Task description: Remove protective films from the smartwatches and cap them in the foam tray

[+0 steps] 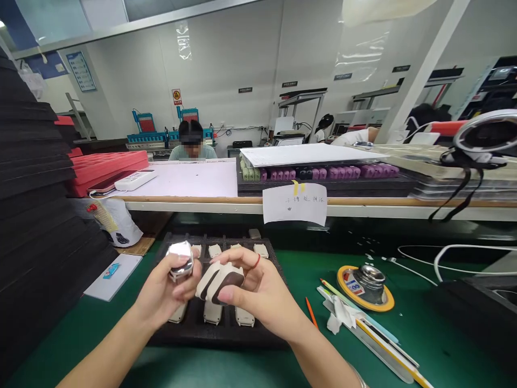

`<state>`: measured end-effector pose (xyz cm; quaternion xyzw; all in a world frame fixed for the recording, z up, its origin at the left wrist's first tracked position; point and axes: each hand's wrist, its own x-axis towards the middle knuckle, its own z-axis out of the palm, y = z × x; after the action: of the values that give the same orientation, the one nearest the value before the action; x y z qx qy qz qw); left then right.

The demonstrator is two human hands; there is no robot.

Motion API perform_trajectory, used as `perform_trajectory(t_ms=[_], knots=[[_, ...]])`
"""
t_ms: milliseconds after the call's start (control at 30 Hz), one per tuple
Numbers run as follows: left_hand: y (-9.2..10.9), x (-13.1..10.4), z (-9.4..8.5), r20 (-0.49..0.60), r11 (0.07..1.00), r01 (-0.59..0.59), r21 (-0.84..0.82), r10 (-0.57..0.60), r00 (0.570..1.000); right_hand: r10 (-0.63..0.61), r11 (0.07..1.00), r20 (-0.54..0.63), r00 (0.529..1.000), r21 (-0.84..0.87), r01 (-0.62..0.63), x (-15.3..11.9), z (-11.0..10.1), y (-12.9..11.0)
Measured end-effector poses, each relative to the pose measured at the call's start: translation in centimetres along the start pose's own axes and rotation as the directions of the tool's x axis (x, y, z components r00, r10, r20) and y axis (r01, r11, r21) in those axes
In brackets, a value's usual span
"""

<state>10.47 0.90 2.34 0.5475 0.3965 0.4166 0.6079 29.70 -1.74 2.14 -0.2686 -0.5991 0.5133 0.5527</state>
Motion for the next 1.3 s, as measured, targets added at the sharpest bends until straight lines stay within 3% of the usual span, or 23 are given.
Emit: perform_trajectory(t_ms=[133, 233, 333, 500, 633, 733, 933, 1100, 1300], knots=[[-1.3, -1.0, 1.0, 0.077, 0.87, 0.219, -0.442, -0.207, 0.975, 0.027, 0.992, -0.003, 1.0, -0.122, -0.027, -0.4, 0.1, 0.3], [-1.7, -0.9, 1.1, 0.198, 0.805, 0.359, -0.472, -0.3, 0.933, 0.106, 0.972, -0.024, 0.994, -0.207, -0.109, -0.1, -0.1, 1.1], [-1.8, -1.0, 1.0, 0.319, 0.776, 0.432, -0.46, -0.31, 0.896, 0.109, 0.939, -0.046, 0.993, -0.322, -0.118, 0.2, -0.2, 1.4], [-1.7, -1.7, 1.3, 0.265, 0.851, 0.342, -0.4, -0.249, 0.931, 0.024, 0.821, 0.094, 0.995, -0.57, 0.034, -0.7, 0.8, 1.5], [-1.1, -2.3, 1.2, 0.341, 0.797, 0.403, -0.449, -0.264, 0.902, -0.151, 0.716, 0.2, 0.968, -0.653, 0.246, -1.5, 1.6, 1.9], [-0.8, -3.0, 0.9, 0.417, 0.806, 0.401, -0.435, -0.214, 0.884, -0.197, 0.744, 0.234, 0.952, -0.597, 0.3, -1.5, 1.8, 1.7], [-0.9, -3.9, 1.0, 0.306, 0.908, 0.272, -0.318, -0.173, 0.936, -0.227, 0.812, 0.231, 0.946, -0.491, 0.315, -1.5, 1.9, 1.1], [-1.0, -3.6, 1.2, 0.284, 0.93, 0.246, -0.271, -0.167, 0.944, -0.222, 0.844, 0.228, 0.948, -0.442, 0.304, -1.5, 1.9, 1.4], [-0.6, -3.5, 1.5, 0.272, 0.978, 0.187, -0.093, -0.156, 0.95, -0.234, 0.874, 0.221, 0.947, -0.379, 0.305, -1.6, 1.8, 1.9]])
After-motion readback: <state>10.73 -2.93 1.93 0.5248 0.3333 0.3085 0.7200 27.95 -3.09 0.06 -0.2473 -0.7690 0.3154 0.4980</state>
